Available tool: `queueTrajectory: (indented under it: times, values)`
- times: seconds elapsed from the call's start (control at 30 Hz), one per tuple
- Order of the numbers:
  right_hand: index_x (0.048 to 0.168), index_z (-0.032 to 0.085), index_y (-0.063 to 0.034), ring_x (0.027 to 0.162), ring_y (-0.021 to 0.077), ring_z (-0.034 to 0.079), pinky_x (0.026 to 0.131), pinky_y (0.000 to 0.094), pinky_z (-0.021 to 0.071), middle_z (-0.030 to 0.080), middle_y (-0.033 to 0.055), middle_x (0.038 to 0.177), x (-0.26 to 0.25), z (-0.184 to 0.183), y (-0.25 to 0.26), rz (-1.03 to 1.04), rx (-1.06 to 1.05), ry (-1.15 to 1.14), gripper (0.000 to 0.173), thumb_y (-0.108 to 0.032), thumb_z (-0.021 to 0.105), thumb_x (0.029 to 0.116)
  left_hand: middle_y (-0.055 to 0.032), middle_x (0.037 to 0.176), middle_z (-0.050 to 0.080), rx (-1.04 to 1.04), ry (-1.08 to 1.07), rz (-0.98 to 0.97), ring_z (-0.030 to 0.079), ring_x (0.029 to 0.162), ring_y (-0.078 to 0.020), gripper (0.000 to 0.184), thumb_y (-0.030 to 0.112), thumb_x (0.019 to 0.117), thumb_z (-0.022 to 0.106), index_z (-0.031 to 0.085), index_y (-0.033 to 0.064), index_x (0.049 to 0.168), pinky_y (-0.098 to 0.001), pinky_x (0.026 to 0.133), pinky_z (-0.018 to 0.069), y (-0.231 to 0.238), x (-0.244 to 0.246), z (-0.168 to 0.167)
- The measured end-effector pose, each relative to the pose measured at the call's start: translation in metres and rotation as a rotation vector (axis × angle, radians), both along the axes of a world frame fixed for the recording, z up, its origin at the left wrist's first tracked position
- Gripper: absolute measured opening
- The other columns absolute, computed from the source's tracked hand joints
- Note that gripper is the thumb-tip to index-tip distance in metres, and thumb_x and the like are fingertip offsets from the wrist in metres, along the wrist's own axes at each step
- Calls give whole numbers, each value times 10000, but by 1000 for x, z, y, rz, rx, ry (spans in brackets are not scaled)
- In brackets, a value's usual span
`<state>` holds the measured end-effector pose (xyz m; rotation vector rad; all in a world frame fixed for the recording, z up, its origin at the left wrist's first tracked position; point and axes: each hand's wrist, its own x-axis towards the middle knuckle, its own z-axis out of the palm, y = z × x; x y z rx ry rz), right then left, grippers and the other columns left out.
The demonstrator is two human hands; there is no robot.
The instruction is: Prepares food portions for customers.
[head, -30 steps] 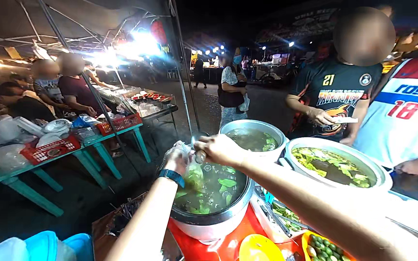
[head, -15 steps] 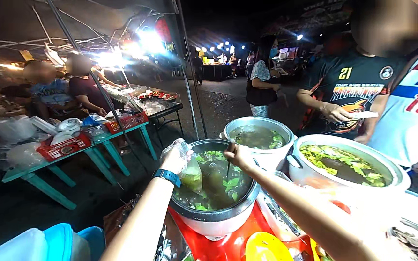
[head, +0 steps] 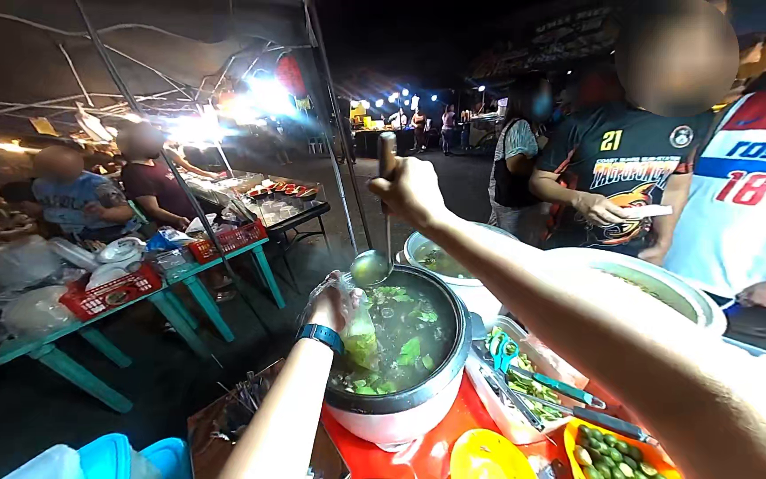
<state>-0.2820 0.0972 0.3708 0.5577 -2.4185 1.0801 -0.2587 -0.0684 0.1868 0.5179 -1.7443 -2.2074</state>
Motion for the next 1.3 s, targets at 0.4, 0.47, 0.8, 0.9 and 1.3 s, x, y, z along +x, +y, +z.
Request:
queueTrajectory:
  times: [0.4,0.47,0.8,0.9,1.3]
  values:
    - [1018,727,-56,819,316,704,618,404,589,714,173,1080,57,-104,87,545,535,935,104,-39,681,926,-69,939,615,-109,120,57,592,721,-151,367,370,1095,443,595,73,1249,-333,643,531,42,-6,36]
    - [1076,727,-64,970,342,710,742,437,609,692,182,1240,57,-120,139,485,534,812,140,-57,653,957,-75,975,609,-82,107,22,590,716,-157,348,354,1080,494,585,88,1285,-321,635,532,47,-1,42]
    - [1108,672,-69,678,242,654,656,489,561,677,108,808,76,-265,297,-404,-308,-71,181,-229,635,1031,-40,876,687,-213,19,-19,526,527,-72,233,299,1026,603,690,112,1135,-218,477,443,102,42,97]
    - [1166,672,-16,798,269,706,767,488,589,720,155,923,65,-333,302,-470,-623,-368,317,-283,686,995,-25,923,714,-155,67,-86,555,524,-51,218,248,1047,548,680,117,1161,-195,455,465,129,60,97]
    - [1431,457,95,1205,480,586,996,565,515,485,375,1409,253,-483,236,-608,-664,-673,547,-133,644,971,-25,950,687,-156,93,-167,531,537,-66,281,304,1087,475,675,167,1230,-209,458,465,235,140,-18]
